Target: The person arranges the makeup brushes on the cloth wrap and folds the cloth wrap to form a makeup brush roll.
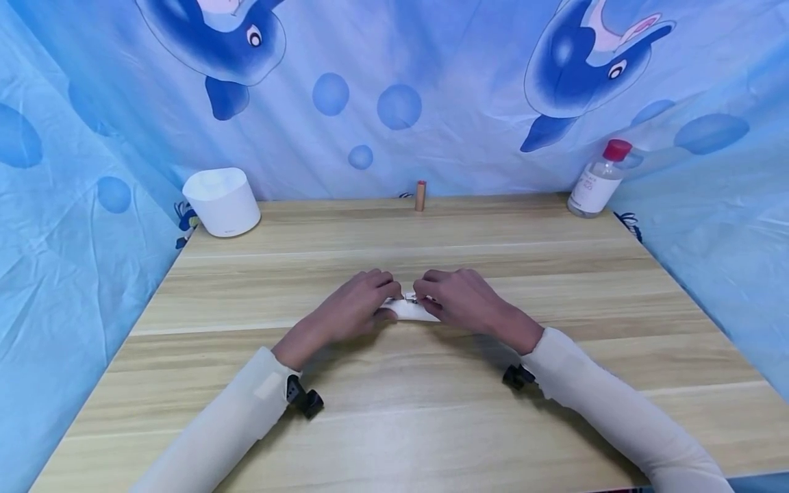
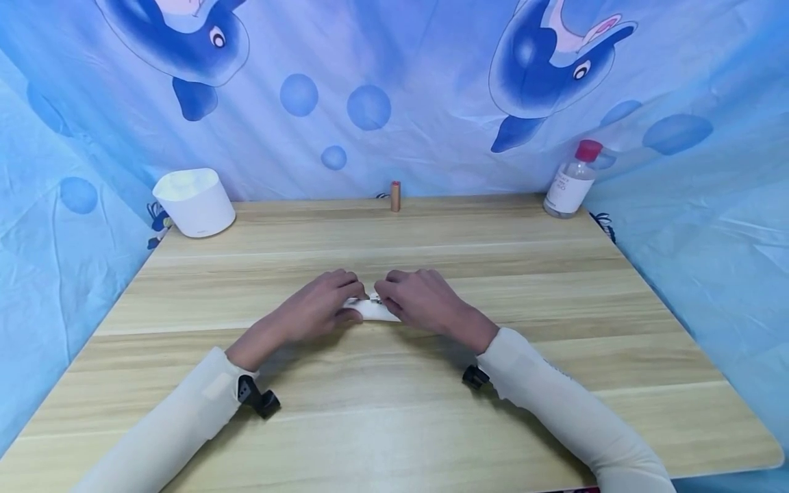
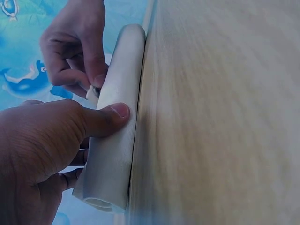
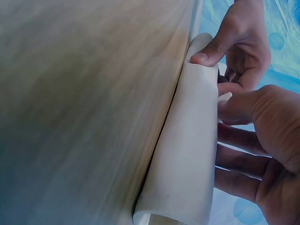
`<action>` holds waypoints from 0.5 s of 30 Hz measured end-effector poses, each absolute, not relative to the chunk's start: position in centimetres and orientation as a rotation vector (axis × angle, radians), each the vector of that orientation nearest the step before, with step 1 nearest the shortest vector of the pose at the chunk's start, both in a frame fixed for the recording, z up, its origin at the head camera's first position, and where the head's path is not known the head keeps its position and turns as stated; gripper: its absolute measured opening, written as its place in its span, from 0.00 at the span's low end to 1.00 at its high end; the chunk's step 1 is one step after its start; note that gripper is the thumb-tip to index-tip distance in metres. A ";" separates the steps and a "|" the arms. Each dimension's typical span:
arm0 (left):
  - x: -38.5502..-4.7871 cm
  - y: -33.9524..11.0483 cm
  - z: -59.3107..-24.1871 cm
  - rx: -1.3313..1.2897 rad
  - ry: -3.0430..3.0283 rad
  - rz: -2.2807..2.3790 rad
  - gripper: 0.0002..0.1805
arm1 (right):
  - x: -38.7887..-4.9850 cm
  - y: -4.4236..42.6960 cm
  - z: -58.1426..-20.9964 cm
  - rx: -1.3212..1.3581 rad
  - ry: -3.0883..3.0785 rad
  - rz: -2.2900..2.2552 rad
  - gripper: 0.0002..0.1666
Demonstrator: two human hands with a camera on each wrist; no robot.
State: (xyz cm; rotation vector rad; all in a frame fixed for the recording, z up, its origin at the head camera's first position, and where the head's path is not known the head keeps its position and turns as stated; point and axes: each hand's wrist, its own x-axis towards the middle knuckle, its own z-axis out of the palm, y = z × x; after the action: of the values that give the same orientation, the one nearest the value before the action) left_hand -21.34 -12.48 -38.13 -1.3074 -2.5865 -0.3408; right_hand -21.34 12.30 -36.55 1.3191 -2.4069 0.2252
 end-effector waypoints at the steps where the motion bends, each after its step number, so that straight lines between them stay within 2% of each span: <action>1: -21.3 -12.5 -38.2 -1.309 -2.582 -0.340 0.14 | -21.3 12.3 -36.5 1.328 -2.407 0.224 0.10; 8: -21.3 -12.7 -38.1 -1.320 -2.562 -0.344 0.13 | -21.3 12.2 -36.5 1.381 -2.406 0.203 0.10; 15: -21.3 -12.4 -38.2 -1.304 -2.549 -0.415 0.04 | -21.0 12.5 -36.2 1.430 -2.417 0.156 0.07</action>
State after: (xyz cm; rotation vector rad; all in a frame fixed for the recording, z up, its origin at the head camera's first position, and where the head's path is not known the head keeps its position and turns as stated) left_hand -21.29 -12.39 -38.20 -1.3041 -2.5488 -0.4152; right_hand -21.01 12.49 -36.22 1.4297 -2.4169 0.1565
